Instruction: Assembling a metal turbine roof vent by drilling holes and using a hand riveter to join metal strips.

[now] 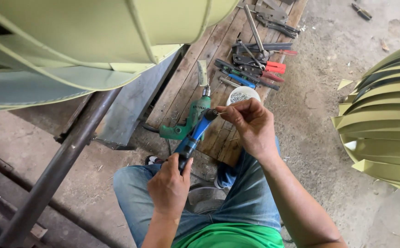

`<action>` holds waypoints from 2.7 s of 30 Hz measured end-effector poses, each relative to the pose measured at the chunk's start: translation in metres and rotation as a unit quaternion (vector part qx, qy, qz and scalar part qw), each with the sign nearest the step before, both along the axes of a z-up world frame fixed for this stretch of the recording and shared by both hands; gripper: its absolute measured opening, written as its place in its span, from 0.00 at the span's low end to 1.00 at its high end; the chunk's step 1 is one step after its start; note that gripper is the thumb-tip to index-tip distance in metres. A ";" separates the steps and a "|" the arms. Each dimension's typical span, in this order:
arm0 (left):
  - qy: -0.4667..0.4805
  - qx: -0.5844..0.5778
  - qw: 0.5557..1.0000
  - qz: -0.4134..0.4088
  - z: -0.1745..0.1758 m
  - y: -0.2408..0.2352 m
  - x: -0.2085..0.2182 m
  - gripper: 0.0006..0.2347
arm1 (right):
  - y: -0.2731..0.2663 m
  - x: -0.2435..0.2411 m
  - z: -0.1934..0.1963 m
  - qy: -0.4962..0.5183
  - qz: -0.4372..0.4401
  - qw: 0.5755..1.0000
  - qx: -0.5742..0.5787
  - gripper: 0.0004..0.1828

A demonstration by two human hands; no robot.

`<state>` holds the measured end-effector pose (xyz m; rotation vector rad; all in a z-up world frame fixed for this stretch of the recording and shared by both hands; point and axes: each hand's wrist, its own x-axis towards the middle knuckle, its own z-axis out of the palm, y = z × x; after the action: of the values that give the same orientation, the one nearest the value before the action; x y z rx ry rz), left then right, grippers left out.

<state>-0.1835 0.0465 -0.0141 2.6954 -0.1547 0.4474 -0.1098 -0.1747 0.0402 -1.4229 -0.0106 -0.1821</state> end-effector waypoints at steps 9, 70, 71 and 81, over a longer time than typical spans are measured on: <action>-0.057 0.009 0.998 0.013 0.002 0.010 -0.010 0.15 | 0.019 -0.005 0.022 -0.017 -0.037 0.977 -0.209 0.04; 0.026 -0.869 0.486 -0.086 -0.046 0.017 0.218 0.27 | 0.078 0.170 -0.083 0.038 -0.043 0.960 0.275 0.17; 0.028 -0.868 0.487 -0.094 -0.042 0.018 0.218 0.27 | 0.099 0.165 -0.055 0.030 -0.047 0.959 0.277 0.17; -0.035 -0.832 0.553 -0.016 -0.054 0.011 0.222 0.19 | 0.124 0.202 -0.031 0.039 0.110 0.860 0.496 0.32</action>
<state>0.0384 0.0573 -0.0681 0.7415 0.1658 0.3398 0.0924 -0.0503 0.0092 -0.3820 -0.0099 0.0694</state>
